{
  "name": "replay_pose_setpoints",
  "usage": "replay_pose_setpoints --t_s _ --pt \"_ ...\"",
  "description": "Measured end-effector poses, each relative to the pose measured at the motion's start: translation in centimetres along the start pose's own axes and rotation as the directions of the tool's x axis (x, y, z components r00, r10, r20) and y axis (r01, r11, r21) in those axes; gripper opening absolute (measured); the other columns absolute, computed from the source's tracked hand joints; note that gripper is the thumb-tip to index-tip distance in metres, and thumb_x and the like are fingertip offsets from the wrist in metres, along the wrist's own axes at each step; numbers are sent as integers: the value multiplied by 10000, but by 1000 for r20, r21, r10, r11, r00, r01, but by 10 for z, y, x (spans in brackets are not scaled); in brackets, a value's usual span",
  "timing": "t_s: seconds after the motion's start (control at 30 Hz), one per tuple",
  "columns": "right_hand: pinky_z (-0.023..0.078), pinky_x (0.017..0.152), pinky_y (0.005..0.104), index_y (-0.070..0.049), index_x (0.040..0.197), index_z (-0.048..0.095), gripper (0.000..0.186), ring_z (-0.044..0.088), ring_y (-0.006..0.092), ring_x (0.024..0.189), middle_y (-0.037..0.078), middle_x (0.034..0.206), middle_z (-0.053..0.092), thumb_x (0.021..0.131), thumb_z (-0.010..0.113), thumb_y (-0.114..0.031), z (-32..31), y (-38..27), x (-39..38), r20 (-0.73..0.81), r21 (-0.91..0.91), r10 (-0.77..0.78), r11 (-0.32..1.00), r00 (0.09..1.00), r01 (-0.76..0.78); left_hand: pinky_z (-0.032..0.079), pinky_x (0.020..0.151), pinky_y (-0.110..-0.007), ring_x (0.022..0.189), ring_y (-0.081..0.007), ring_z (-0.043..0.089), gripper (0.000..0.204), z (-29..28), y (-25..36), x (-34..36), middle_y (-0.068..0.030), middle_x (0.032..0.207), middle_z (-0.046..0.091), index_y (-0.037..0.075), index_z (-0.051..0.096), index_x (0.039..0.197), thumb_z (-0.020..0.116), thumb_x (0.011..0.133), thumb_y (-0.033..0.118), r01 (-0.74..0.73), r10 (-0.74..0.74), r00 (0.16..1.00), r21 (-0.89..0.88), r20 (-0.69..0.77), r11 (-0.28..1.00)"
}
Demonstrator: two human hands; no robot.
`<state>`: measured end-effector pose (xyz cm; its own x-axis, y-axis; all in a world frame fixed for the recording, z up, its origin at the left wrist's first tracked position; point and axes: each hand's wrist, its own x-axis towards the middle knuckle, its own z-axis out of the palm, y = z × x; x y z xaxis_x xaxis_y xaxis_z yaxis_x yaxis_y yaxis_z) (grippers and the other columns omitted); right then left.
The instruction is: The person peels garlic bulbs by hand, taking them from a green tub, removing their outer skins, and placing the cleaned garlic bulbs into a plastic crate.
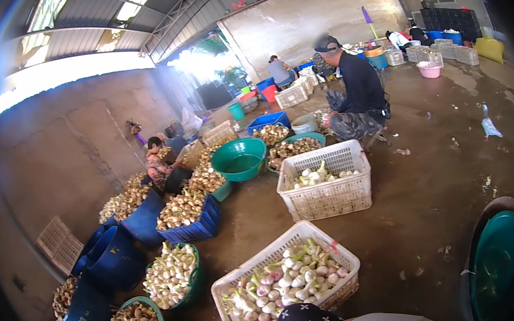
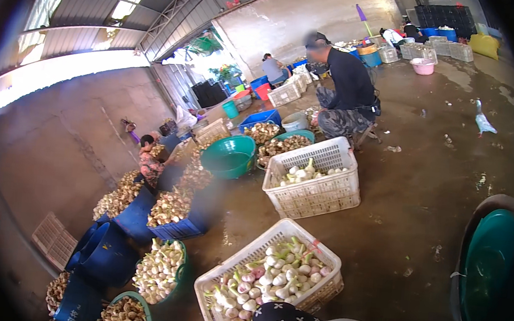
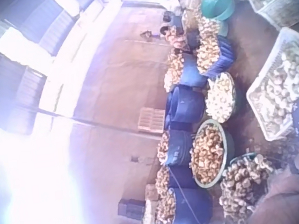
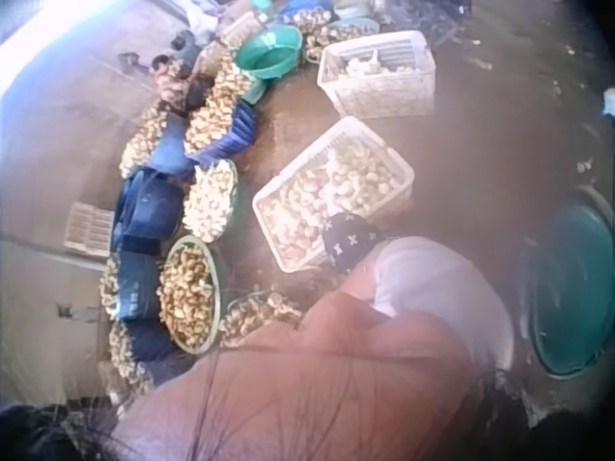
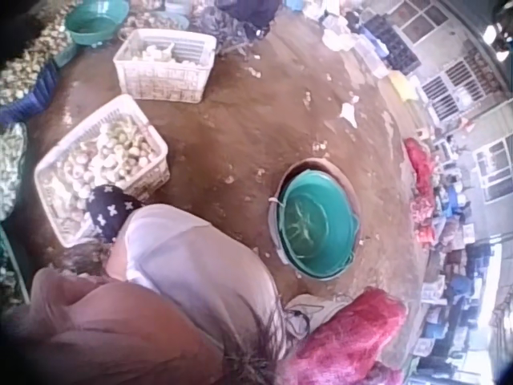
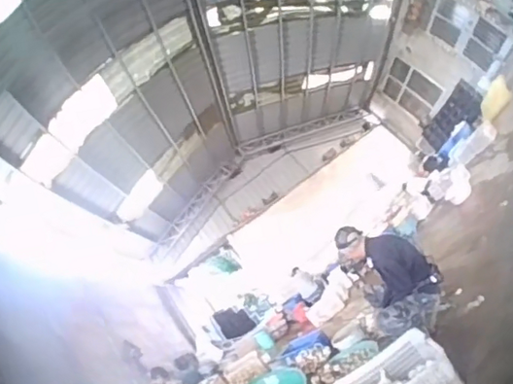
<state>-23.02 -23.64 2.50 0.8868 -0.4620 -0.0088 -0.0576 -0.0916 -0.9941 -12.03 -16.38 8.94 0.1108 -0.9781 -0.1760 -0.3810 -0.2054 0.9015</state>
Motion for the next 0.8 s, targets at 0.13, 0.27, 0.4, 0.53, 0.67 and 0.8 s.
replay_pose_setpoints --t_s 0.13,0.27,0.4,0.53,0.67,0.8 --pt "462 826 386 -85 1090 581 329 557 232 1027 143 1148 562 818 538 -265 -2 -1 -5 10 8 -2 1000 1000 2 493 673 -328 781 -216 584 260 2 1 -1 -108 906 621 76 578 1069 542 878 248 3 -3 1000 -7 -20 1000" --pt "461 829 377 -80 1078 584 306 559 223 1020 139 1138 567 824 535 -243 -2 1 -6 21 16 0 1000 1000 0 497 670 -330 777 -214 585 257 6 0 0 -106 901 619 76 577 1067 531 884 249 8 -9 999 -24 -37 1000" --pt "460 831 368 -75 1066 587 282 560 213 1014 135 1128 573 831 532 -222 -3 1 -6 20 31 0 1000 1000 -1 500 667 -332 772 -213 586 253 4 -2 0 -105 896 617 77 576 1065 519 889 250 25 -26 999 -30 -33 999" --pt "459 834 359 -70 1054 591 260 561 204 1007 130 1118 578 838 529 -200 -1 -2 -7 25 38 -21 999 999 20 503 664 -334 768 -211 588 251 4 -2 -5 -103 891 615 77 575 1063 508 895 252 20 -22 998 -38 -55 999" --pt "459 837 350 -65 1042 594 237 563 195 1001 126 1109 583 845 525 -179 3 0 -9 20 50 14 999 1000 -15 507 661 -335 764 -210 589 249 5 -6 -3 -102 885 613 78 573 1061 496 901 253 36 -39 998 -57 -56 998" --pt "458 840 341 -60 1029 598 216 564 186 994 122 1099 588 852 522 -157 1 0 -10 23 74 -9 997 1000 8 510 658 -337 760 -208 590 248 6 -3 -2 -101 880 611 78 572 1058 485 907 254 51 -57 995 -79 -79 996"
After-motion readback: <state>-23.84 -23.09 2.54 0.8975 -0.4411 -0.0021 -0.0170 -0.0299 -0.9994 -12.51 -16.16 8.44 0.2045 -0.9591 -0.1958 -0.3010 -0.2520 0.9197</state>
